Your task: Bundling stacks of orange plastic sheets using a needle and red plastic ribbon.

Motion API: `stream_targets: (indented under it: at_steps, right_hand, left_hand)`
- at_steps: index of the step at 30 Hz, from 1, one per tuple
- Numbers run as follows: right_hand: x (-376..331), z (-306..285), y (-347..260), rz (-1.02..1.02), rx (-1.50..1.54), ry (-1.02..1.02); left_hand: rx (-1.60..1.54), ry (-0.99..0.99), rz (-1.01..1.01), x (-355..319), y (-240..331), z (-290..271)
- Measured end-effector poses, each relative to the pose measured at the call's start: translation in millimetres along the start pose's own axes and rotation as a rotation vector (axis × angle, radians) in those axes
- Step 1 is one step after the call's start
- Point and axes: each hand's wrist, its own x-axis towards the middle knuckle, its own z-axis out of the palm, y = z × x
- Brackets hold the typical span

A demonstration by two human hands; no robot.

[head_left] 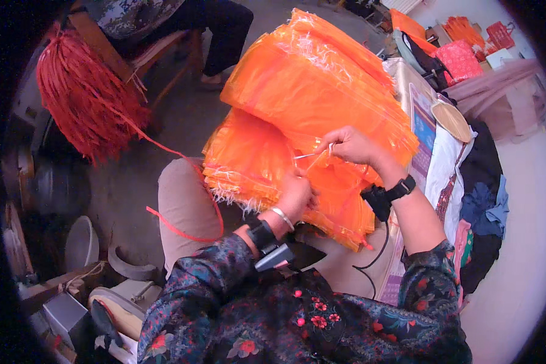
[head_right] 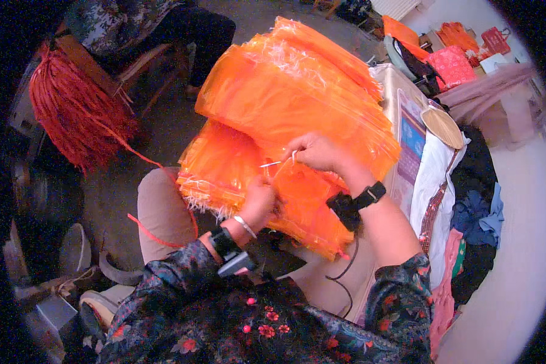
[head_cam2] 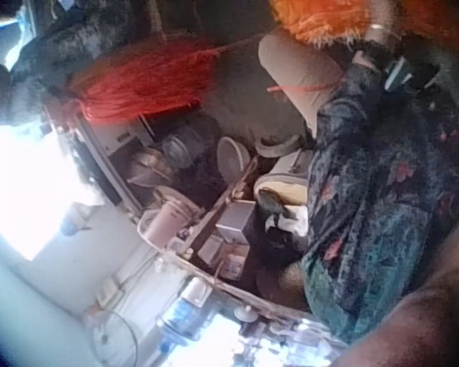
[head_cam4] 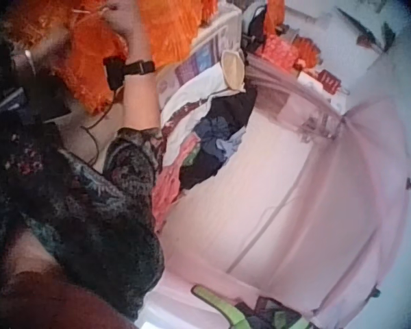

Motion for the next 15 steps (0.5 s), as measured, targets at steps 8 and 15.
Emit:
stream_targets:
  at_steps: [8,15]
  right_hand:
    - [23,-21,-10,0.016,-0.488,-0.223]
    - [17,6,-42,-0.019,-0.749,-0.321]
  left_hand:
    - [-0.074,-0.024,0.079,18,25,-32]
    - [0.284,-0.021,0.182,12,40,-10]
